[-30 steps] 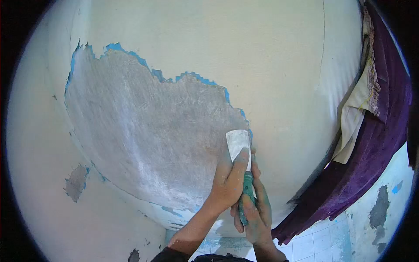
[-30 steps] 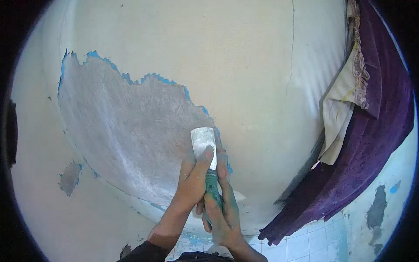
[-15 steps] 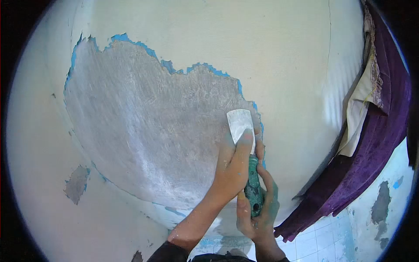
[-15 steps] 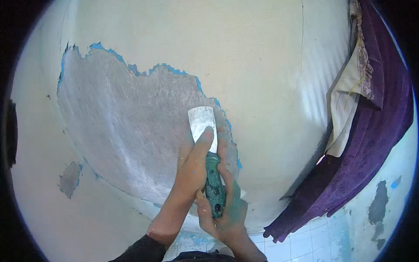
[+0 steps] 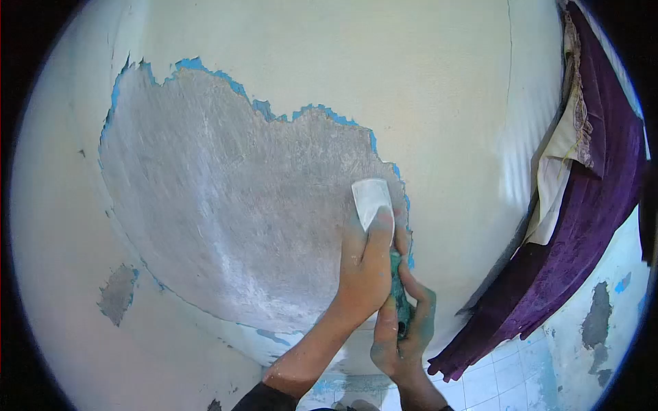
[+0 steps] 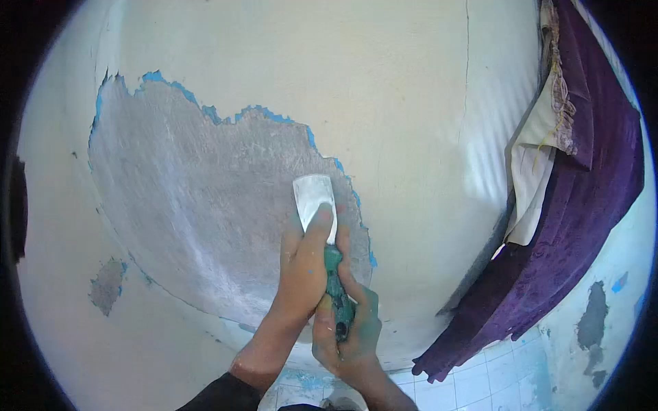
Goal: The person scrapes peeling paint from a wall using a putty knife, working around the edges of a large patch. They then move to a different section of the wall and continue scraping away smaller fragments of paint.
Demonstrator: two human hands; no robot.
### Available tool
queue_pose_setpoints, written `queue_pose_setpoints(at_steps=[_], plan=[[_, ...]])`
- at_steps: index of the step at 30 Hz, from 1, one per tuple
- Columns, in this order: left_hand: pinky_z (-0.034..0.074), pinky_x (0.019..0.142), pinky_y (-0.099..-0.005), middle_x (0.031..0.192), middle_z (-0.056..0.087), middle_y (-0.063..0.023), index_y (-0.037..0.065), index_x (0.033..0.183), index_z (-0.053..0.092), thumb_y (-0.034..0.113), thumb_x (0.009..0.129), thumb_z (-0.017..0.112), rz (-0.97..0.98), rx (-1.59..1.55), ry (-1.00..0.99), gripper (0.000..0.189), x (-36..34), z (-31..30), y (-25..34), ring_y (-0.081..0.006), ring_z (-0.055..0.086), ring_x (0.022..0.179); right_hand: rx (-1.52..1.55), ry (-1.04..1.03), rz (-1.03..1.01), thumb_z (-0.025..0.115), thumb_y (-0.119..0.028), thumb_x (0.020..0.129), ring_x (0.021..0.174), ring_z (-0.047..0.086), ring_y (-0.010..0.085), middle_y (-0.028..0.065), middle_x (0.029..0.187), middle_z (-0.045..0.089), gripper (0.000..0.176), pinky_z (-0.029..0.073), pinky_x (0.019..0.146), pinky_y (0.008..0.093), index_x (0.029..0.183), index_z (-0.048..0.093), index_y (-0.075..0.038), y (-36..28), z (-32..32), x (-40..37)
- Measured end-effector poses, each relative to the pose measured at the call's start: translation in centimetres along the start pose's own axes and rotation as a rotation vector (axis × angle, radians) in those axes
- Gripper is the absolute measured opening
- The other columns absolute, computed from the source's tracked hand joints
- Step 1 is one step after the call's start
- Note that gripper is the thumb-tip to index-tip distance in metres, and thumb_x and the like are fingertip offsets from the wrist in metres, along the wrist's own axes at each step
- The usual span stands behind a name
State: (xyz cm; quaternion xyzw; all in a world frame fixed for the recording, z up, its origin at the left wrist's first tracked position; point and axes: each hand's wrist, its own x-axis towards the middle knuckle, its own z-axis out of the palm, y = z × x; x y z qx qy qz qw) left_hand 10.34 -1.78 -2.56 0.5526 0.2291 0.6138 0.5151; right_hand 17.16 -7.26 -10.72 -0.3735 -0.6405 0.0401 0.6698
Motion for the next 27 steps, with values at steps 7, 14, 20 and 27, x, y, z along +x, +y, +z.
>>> queue_pose_setpoints(at_steps=[7, 14, 20, 27], plan=[[0.041, 0.057, -0.0257, 0.077, 0.053, -0.0030, -0.001, 0.106, 0.052, 0.026, 0.102, 0.042, -0.013, 0.007, 0.031, 0.028, -0.2, 0.9, 1.6, -0.0092, 0.048, 0.066, 0.090, -0.022, 0.011, 0.050, -0.014, 0.097, 0.108, 0.058, 0.0286, 0.0292, 0.123, 0.050, 0.050, 0.047, 0.091, 0.0374, 0.136, 0.030, 0.010, -1.5, -0.6, 1.0], [0.041, 0.054, -0.0240, 0.074, 0.054, -0.0002, 0.002, 0.108, 0.060, 0.030, 0.098, 0.051, -0.072, -0.068, 0.089, 0.031, -0.3, 0.8, 0.9, -0.0082, 0.051, 0.062, 0.003, -0.046, -0.021, 0.050, -0.013, 0.097, 0.108, 0.060, 0.0317, 0.0294, 0.121, 0.052, 0.047, 0.049, 0.089, 0.0387, 0.135, 0.035, 0.008, -2.1, -1.2, 0.8], [0.041, 0.054, -0.0233, 0.074, 0.054, -0.0004, 0.002, 0.106, 0.060, 0.030, 0.097, 0.051, -0.106, -0.083, 0.095, 0.030, 0.4, 1.5, 2.9, -0.0086, 0.052, 0.062, 0.200, -0.077, 0.103, 0.046, -0.013, 0.099, 0.119, 0.051, 0.0268, 0.0259, 0.131, 0.043, 0.042, 0.043, 0.099, 0.0365, 0.131, 0.035, 0.011, -2.7, -1.4, 2.0], [0.041, 0.052, -0.0239, 0.073, 0.052, -0.0022, 0.000, 0.106, 0.055, 0.024, 0.100, 0.044, -0.003, -0.093, 0.087, 0.027, 1.1, 1.9, 3.4, -0.0088, 0.048, 0.060, 0.133, -0.091, 0.040, 0.050, -0.018, 0.098, 0.116, 0.055, 0.0365, 0.0320, 0.125, 0.049, 0.047, 0.042, 0.099, 0.0421, 0.132, 0.035, 0.011, -3.5, -1.8, 3.7]])
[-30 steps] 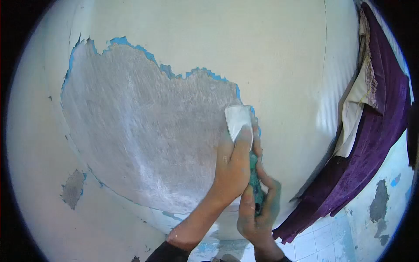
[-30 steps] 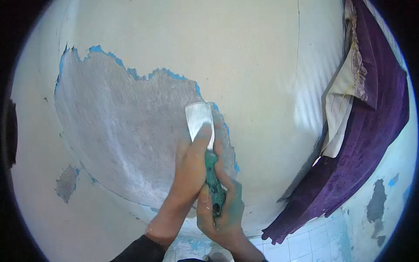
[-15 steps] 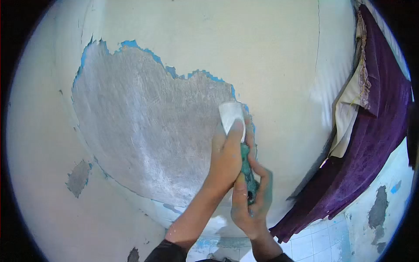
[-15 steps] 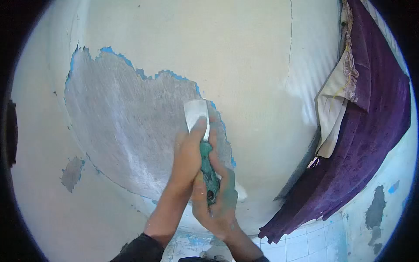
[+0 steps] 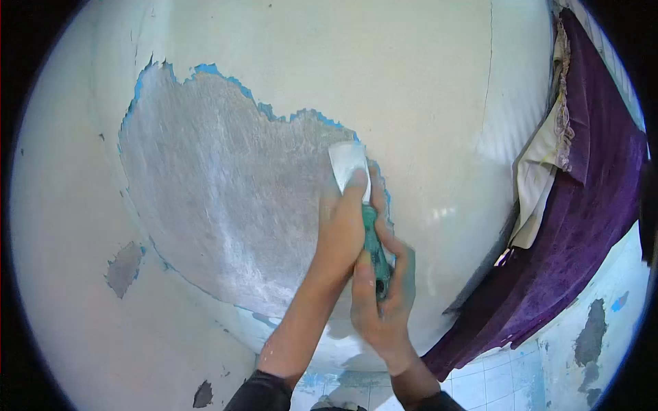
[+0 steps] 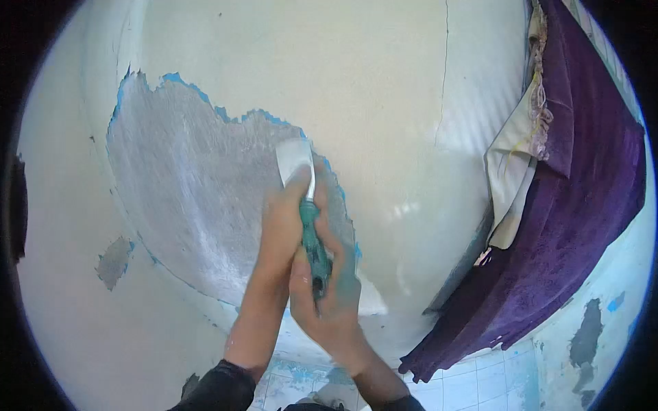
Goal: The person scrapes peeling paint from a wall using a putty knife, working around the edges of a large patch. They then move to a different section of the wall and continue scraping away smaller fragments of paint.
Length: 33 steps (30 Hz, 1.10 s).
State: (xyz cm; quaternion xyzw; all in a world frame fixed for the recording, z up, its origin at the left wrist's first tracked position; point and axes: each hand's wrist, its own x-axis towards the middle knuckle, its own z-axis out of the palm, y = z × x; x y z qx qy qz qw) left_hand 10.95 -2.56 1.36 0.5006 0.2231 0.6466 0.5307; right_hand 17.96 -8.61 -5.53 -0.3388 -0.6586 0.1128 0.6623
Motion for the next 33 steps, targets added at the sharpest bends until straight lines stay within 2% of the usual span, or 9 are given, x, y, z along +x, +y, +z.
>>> queue_pose_setpoints(at_steps=[10, 14, 15, 18, 19, 25, 27, 30, 33], plan=[[0.042, 0.054, -0.0219, 0.072, 0.056, -0.0015, -0.002, 0.110, 0.059, 0.025, 0.097, 0.051, -0.068, 0.022, 0.074, 0.031, -0.9, -0.7, -1.5, -0.0084, 0.051, 0.057, 0.113, 0.038, -0.009, 0.051, -0.016, 0.097, 0.116, 0.054, 0.0318, 0.0302, 0.125, 0.048, 0.047, 0.044, 0.095, 0.0401, 0.133, 0.035, 0.010, 0.8, 0.6, -1.6], [0.043, 0.053, -0.0223, 0.072, 0.056, -0.0021, -0.001, 0.109, 0.060, 0.027, 0.096, 0.052, 0.039, -0.064, 0.000, 0.032, 0.7, -0.3, 0.3, -0.0082, 0.051, 0.058, 0.070, -0.052, 0.037, 0.049, -0.018, 0.098, 0.123, 0.049, 0.0347, 0.0296, 0.127, 0.045, 0.047, 0.042, 0.100, 0.0429, 0.133, 0.032, 0.009, -0.9, 0.0, 0.8], [0.042, 0.053, -0.0219, 0.074, 0.057, -0.0018, -0.001, 0.108, 0.061, 0.027, 0.097, 0.051, 0.054, 0.087, 0.014, 0.032, 0.6, -0.7, 0.0, -0.0084, 0.051, 0.058, 0.141, -0.051, 0.069, 0.048, -0.017, 0.099, 0.121, 0.049, 0.0347, 0.0298, 0.129, 0.044, 0.047, 0.040, 0.101, 0.0441, 0.133, 0.032, 0.009, -1.1, 0.0, 0.4], [0.041, 0.056, -0.0240, 0.073, 0.052, -0.0016, -0.001, 0.105, 0.056, 0.022, 0.097, 0.047, -0.093, 0.046, 0.088, 0.025, -0.9, -0.2, -0.3, -0.0094, 0.049, 0.064, 0.137, 0.026, 0.027, 0.045, -0.015, 0.099, 0.123, 0.046, 0.0259, 0.0229, 0.126, 0.047, 0.040, 0.040, 0.101, 0.0364, 0.130, 0.037, 0.010, 0.4, 0.6, -1.2], [0.041, 0.056, -0.0242, 0.073, 0.052, -0.0019, 0.000, 0.106, 0.057, 0.023, 0.098, 0.047, -0.053, 0.034, 0.060, 0.027, -0.2, -0.1, -0.1, -0.0096, 0.049, 0.064, 0.088, 0.051, -0.082, 0.045, -0.015, 0.099, 0.124, 0.046, 0.0266, 0.0232, 0.126, 0.046, 0.041, 0.039, 0.102, 0.0370, 0.130, 0.037, 0.010, 0.4, 0.8, -0.5], [0.042, 0.054, -0.0227, 0.072, 0.056, -0.0005, -0.001, 0.109, 0.061, 0.029, 0.096, 0.052, -0.003, 0.053, 0.053, 0.034, 0.0, -0.9, -1.0, -0.0089, 0.051, 0.060, 0.170, 0.016, -0.029, 0.045, -0.013, 0.099, 0.125, 0.046, 0.0283, 0.0245, 0.128, 0.045, 0.041, 0.038, 0.103, 0.0386, 0.131, 0.035, 0.011, -0.2, 0.7, -0.4], [0.042, 0.052, -0.0229, 0.072, 0.056, -0.0010, 0.002, 0.107, 0.061, 0.029, 0.096, 0.051, 0.051, 0.067, 0.098, 0.031, 0.4, 0.1, 0.2, -0.0092, 0.051, 0.058, 0.079, 0.031, -0.138, 0.046, -0.015, 0.100, 0.125, 0.045, 0.0281, 0.0257, 0.130, 0.045, 0.042, 0.037, 0.104, 0.0390, 0.131, 0.036, 0.011, 1.0, 0.7, 0.6], [0.041, 0.051, -0.0229, 0.072, 0.056, -0.0015, 0.003, 0.104, 0.062, 0.028, 0.096, 0.052, 0.042, -0.014, 0.041, 0.028, 1.4, -0.1, 1.1, -0.0097, 0.051, 0.057, 0.125, -0.037, 0.042, 0.046, -0.016, 0.100, 0.127, 0.044, 0.0294, 0.0270, 0.133, 0.044, 0.042, 0.035, 0.106, 0.0395, 0.131, 0.035, 0.011, -1.2, 0.3, 1.6], [0.041, 0.051, -0.0227, 0.072, 0.056, -0.0009, 0.004, 0.106, 0.063, 0.027, 0.096, 0.051, 0.018, 0.008, 0.049, 0.028, 0.5, -0.4, -0.4, -0.0090, 0.051, 0.057, 0.107, 0.011, -0.048, 0.046, -0.016, 0.100, 0.125, 0.045, 0.0273, 0.0254, 0.134, 0.042, 0.043, 0.036, 0.104, 0.0380, 0.132, 0.036, 0.010, 0.2, 0.6, 0.0]])
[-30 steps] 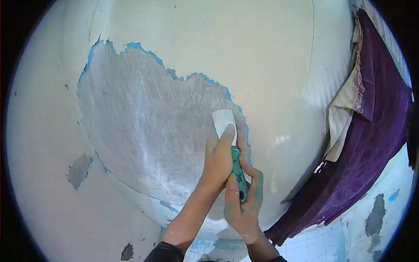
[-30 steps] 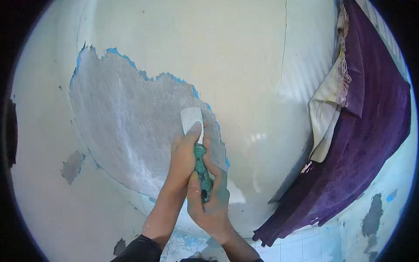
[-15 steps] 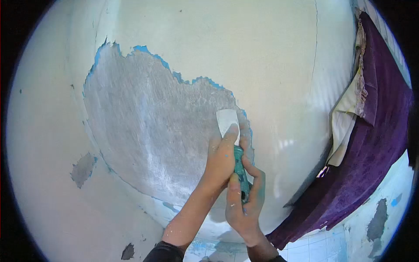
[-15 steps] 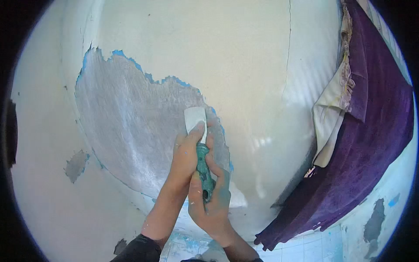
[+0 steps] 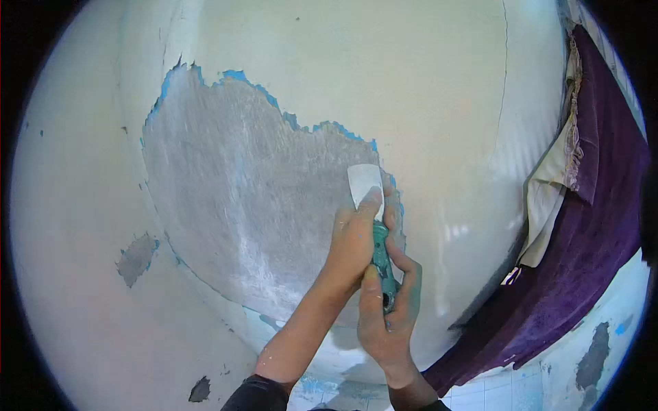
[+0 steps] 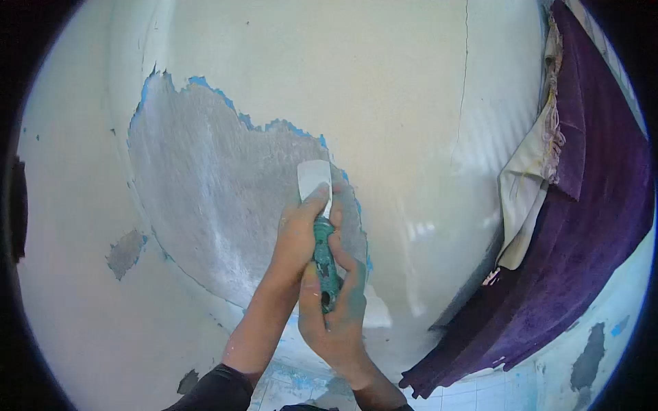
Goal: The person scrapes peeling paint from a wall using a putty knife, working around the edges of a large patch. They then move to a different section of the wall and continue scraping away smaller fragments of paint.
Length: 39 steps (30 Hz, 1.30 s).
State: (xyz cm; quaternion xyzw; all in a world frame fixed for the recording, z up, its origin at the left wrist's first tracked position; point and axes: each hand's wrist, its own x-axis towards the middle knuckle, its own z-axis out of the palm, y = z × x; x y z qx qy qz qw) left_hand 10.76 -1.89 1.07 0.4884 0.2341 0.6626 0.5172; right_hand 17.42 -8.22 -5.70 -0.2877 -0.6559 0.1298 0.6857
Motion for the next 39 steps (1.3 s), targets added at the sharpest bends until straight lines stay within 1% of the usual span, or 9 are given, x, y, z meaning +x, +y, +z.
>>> queue_pose_setpoints(at_steps=[5, 9, 10, 14, 21, 22, 26, 34, 39], plan=[[0.041, 0.053, -0.0227, 0.071, 0.056, -0.0009, 0.003, 0.103, 0.063, 0.029, 0.095, 0.052, -0.006, -0.021, 0.004, 0.029, 0.7, 0.5, 1.3, -0.0095, 0.051, 0.058, -0.014, -0.056, 0.068, 0.044, -0.014, 0.099, 0.129, 0.042, 0.0286, 0.0252, 0.135, 0.041, 0.042, 0.034, 0.106, 0.0383, 0.133, 0.035, 0.009, -1.2, -0.5, 1.2], [0.043, 0.054, -0.0253, 0.072, 0.056, -0.0014, 0.000, 0.108, 0.062, 0.029, 0.095, 0.051, -0.027, 0.096, 0.037, 0.033, -0.3, 0.5, 0.9, -0.0105, 0.053, 0.061, -0.043, 0.018, -0.097, 0.050, -0.011, 0.096, 0.122, 0.046, 0.0336, 0.0274, 0.126, 0.046, 0.044, 0.035, 0.103, 0.0427, 0.132, 0.036, 0.009, 0.4, 0.0, 0.9], [0.043, 0.054, -0.0252, 0.072, 0.056, -0.0014, 0.000, 0.110, 0.061, 0.028, 0.095, 0.050, 0.002, 0.045, 0.013, 0.033, 0.6, 0.6, 1.3, -0.0105, 0.053, 0.061, 0.051, 0.000, 0.091, 0.049, -0.010, 0.097, 0.122, 0.045, 0.0340, 0.0260, 0.129, 0.046, 0.042, 0.033, 0.105, 0.0443, 0.132, 0.036, 0.009, -1.2, -0.4, 1.5], [0.043, 0.055, -0.0246, 0.074, 0.056, -0.0012, 0.001, 0.113, 0.059, 0.026, 0.097, 0.049, -0.041, 0.027, -0.044, 0.032, -0.4, 0.2, 1.1, -0.0096, 0.051, 0.060, 0.039, 0.001, -0.071, 0.048, -0.011, 0.097, 0.120, 0.046, 0.0321, 0.0247, 0.127, 0.044, 0.043, 0.034, 0.103, 0.0433, 0.133, 0.034, 0.008, 0.1, -0.1, 0.6], [0.045, 0.060, -0.0244, 0.074, 0.057, -0.0026, -0.001, 0.115, 0.057, 0.032, 0.098, 0.049, 0.016, 0.039, -0.135, 0.038, 0.6, -1.0, 1.5, -0.0102, 0.053, 0.066, 0.067, -0.014, 0.004, 0.050, -0.018, 0.098, 0.124, 0.040, 0.0284, 0.0217, 0.126, 0.042, 0.047, 0.033, 0.105, 0.0420, 0.135, 0.032, 0.006, 0.9, 0.8, 0.8], [0.045, 0.061, -0.0248, 0.075, 0.058, -0.0029, -0.002, 0.116, 0.057, 0.034, 0.099, 0.049, 0.004, 0.076, -0.144, 0.040, 0.4, -1.8, 0.7, -0.0105, 0.054, 0.067, -0.051, -0.009, -0.065, 0.051, -0.021, 0.099, 0.105, 0.053, 0.0224, 0.0189, 0.120, 0.046, 0.051, 0.044, 0.091, 0.0354, 0.137, 0.028, 0.005, 1.8, 0.9, 0.4], [0.047, 0.069, -0.0276, 0.079, 0.060, -0.0054, -0.005, 0.117, 0.055, 0.036, 0.099, 0.049, 0.003, 0.185, -0.131, 0.045, -0.7, -5.0, -1.4, -0.0141, 0.057, 0.073, 0.427, -0.149, 0.408, 0.049, -0.023, 0.101, 0.062, 0.054, 0.0075, 0.0078, 0.090, 0.056, 0.049, 0.042, 0.052, 0.0205, 0.137, 0.028, 0.003, 2.9, 1.2, -2.4], [0.050, 0.073, -0.0293, 0.090, 0.064, -0.0094, -0.004, 0.119, 0.054, 0.036, 0.098, 0.049, 0.001, 0.325, -0.042, 0.045, -4.5, -11.2, -1.7, -0.0172, 0.061, 0.081, 0.637, -0.286, 0.526, 0.044, -0.026, 0.103, 0.059, 0.051, 0.0080, 0.0045, 0.083, 0.053, 0.030, 0.041, 0.049, 0.0220, 0.118, 0.043, 0.000, 5.0, 6.2, -4.6], [0.050, 0.050, -0.0214, 0.094, 0.066, -0.0107, -0.005, 0.124, 0.049, 0.039, 0.099, 0.047, -0.025, 0.362, 0.089, 0.051, -6.9, -16.4, -1.2, -0.0121, 0.062, 0.068, 0.782, -0.436, 0.631, 0.043, -0.030, 0.104, 0.060, 0.050, 0.0074, 0.0022, 0.081, 0.052, 0.030, 0.040, 0.051, 0.0225, 0.116, 0.046, -0.003, 5.9, 10.8, -6.0]])
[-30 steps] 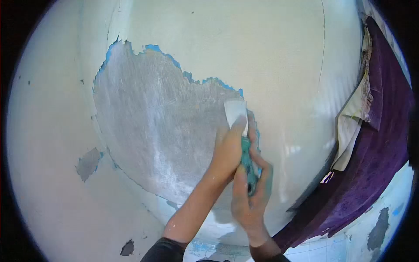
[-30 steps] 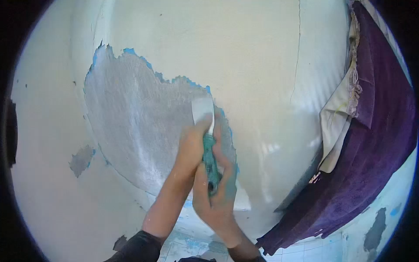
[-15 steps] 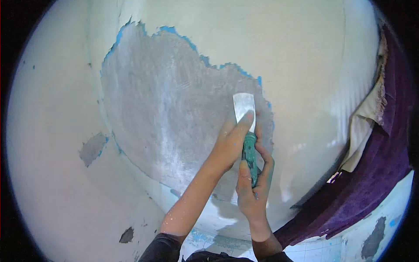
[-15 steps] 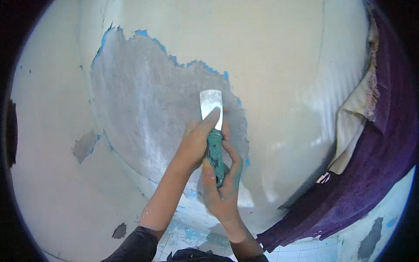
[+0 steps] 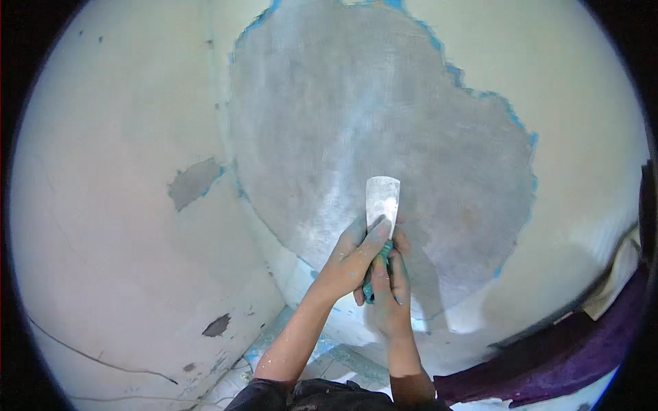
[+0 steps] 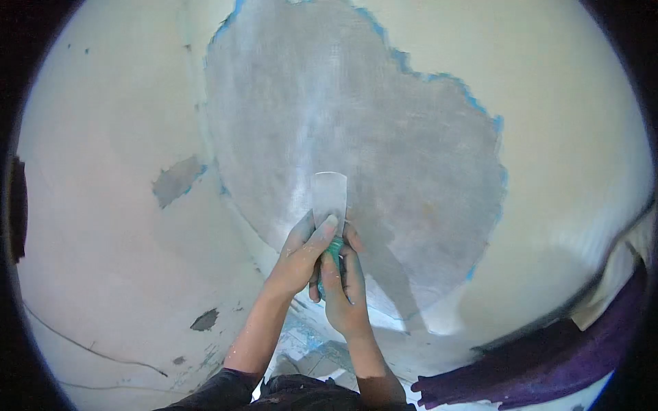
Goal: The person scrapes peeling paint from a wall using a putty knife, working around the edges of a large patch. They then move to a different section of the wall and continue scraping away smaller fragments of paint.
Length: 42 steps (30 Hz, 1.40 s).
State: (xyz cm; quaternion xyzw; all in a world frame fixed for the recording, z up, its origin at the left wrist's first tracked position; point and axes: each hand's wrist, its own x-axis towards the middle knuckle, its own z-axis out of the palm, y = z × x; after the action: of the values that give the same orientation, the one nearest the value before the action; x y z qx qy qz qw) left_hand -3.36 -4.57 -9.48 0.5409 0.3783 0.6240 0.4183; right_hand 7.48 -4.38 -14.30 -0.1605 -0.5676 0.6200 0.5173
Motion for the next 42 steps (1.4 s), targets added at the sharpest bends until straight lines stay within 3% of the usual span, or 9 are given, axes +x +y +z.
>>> queue_pose_setpoints(at_steps=[4, 5, 12, 21, 27, 30, 33, 37, 42], plan=[[0.046, 0.046, -0.0190, 0.097, 0.064, -0.0091, -0.005, 0.127, 0.047, 0.047, 0.098, 0.047, -0.052, 0.016, 0.084, 0.059, -2.5, -6.0, -0.8, -0.0072, 0.058, 0.058, 0.086, -0.095, 0.202, 0.041, -0.035, 0.105, 0.061, 0.049, 0.0073, 0.0004, 0.074, 0.051, 0.032, 0.039, 0.053, 0.0223, 0.107, 0.053, -0.005, 3.4, 3.5, 1.8], [0.038, 0.035, -0.0170, 0.099, 0.065, -0.0079, -0.004, 0.127, 0.047, 0.047, 0.099, 0.046, -0.109, 0.030, 0.172, 0.059, -3.3, -7.7, -1.4, -0.0039, 0.051, 0.047, 0.104, -0.142, 0.239, 0.039, -0.037, 0.105, 0.061, 0.049, 0.0075, -0.0007, 0.070, 0.051, 0.036, 0.039, 0.054, 0.0219, 0.100, 0.056, -0.005, 4.9, 4.5, 2.4], [0.039, 0.040, -0.0173, 0.100, 0.066, -0.0053, -0.002, 0.124, 0.052, 0.044, 0.099, 0.046, -0.080, 0.093, 0.347, 0.053, -6.2, -18.1, -1.8, -0.0044, 0.050, 0.049, 0.123, -0.326, 0.297, 0.040, -0.038, 0.104, 0.064, 0.056, 0.0126, 0.0042, 0.074, 0.057, 0.039, 0.046, 0.057, 0.0265, 0.118, 0.051, -0.004, 13.4, 12.5, 6.3], [0.043, 0.037, -0.0171, 0.085, 0.064, -0.0070, -0.002, 0.114, 0.058, 0.044, 0.101, 0.039, -0.043, 0.076, 0.514, 0.051, -7.7, -28.3, -2.4, -0.0053, 0.051, 0.044, 0.366, -0.542, 0.459, 0.040, -0.043, 0.103, 0.050, 0.050, 0.0121, 0.0027, 0.062, 0.052, 0.039, 0.041, 0.048, 0.0260, 0.095, 0.054, -0.007, 19.4, 21.0, 10.3], [0.040, 0.034, -0.0172, 0.086, 0.068, -0.0114, -0.002, 0.110, 0.059, 0.047, 0.101, 0.035, -0.127, 0.207, 0.669, 0.056, -7.8, -31.5, -1.9, -0.0052, 0.050, 0.042, 0.339, -0.581, 0.481, 0.041, -0.041, 0.103, 0.048, 0.048, 0.0110, 0.0016, 0.061, 0.051, 0.038, 0.040, 0.047, 0.0246, 0.096, 0.055, -0.007, 22.3, 24.4, 12.7], [0.037, 0.034, -0.0166, 0.084, 0.064, -0.0050, 0.000, 0.111, 0.060, 0.042, 0.102, 0.036, -0.083, 0.069, 0.735, 0.050, -7.3, -32.8, -3.1, -0.0035, 0.048, 0.043, 0.230, -0.670, 0.543, 0.038, -0.037, 0.105, 0.051, 0.051, 0.0101, 0.0012, 0.066, 0.054, 0.039, 0.042, 0.050, 0.0254, 0.092, 0.056, -0.005, 23.0, 25.0, 14.5], [0.048, 0.044, -0.0204, 0.089, 0.067, -0.0098, -0.002, 0.111, 0.059, 0.047, 0.102, 0.033, -0.133, 0.079, 0.754, 0.057, -7.5, -35.2, -4.9, -0.0124, 0.063, 0.059, 0.101, -0.721, 0.484, 0.038, -0.036, 0.105, 0.057, 0.054, 0.0107, 0.0016, 0.069, 0.055, 0.040, 0.043, 0.054, 0.0250, 0.100, 0.057, -0.002, 26.1, 25.6, 15.3], [0.056, 0.076, -0.0364, 0.106, 0.063, -0.0158, -0.003, 0.112, 0.057, 0.048, 0.102, 0.032, 0.029, 0.009, 0.835, 0.057, -5.7, -36.1, -5.9, -0.0260, 0.067, 0.086, -0.064, -0.611, 0.232, 0.037, -0.033, 0.105, 0.061, 0.055, 0.0129, 0.0042, 0.070, 0.057, 0.040, 0.043, 0.056, 0.0268, 0.109, 0.057, 0.002, 27.4, 27.4, 15.8], [0.055, 0.075, -0.0360, 0.104, 0.063, -0.0154, -0.003, 0.109, 0.057, 0.046, 0.103, 0.034, 0.029, -0.009, 0.957, 0.054, -5.4, -35.4, -5.9, -0.0260, 0.066, 0.085, -0.097, -0.589, 0.044, 0.039, -0.032, 0.105, 0.057, 0.049, 0.0072, 0.0019, 0.065, 0.054, 0.038, 0.039, 0.050, 0.0246, 0.104, 0.058, 0.001, 27.3, 27.4, 16.0]])
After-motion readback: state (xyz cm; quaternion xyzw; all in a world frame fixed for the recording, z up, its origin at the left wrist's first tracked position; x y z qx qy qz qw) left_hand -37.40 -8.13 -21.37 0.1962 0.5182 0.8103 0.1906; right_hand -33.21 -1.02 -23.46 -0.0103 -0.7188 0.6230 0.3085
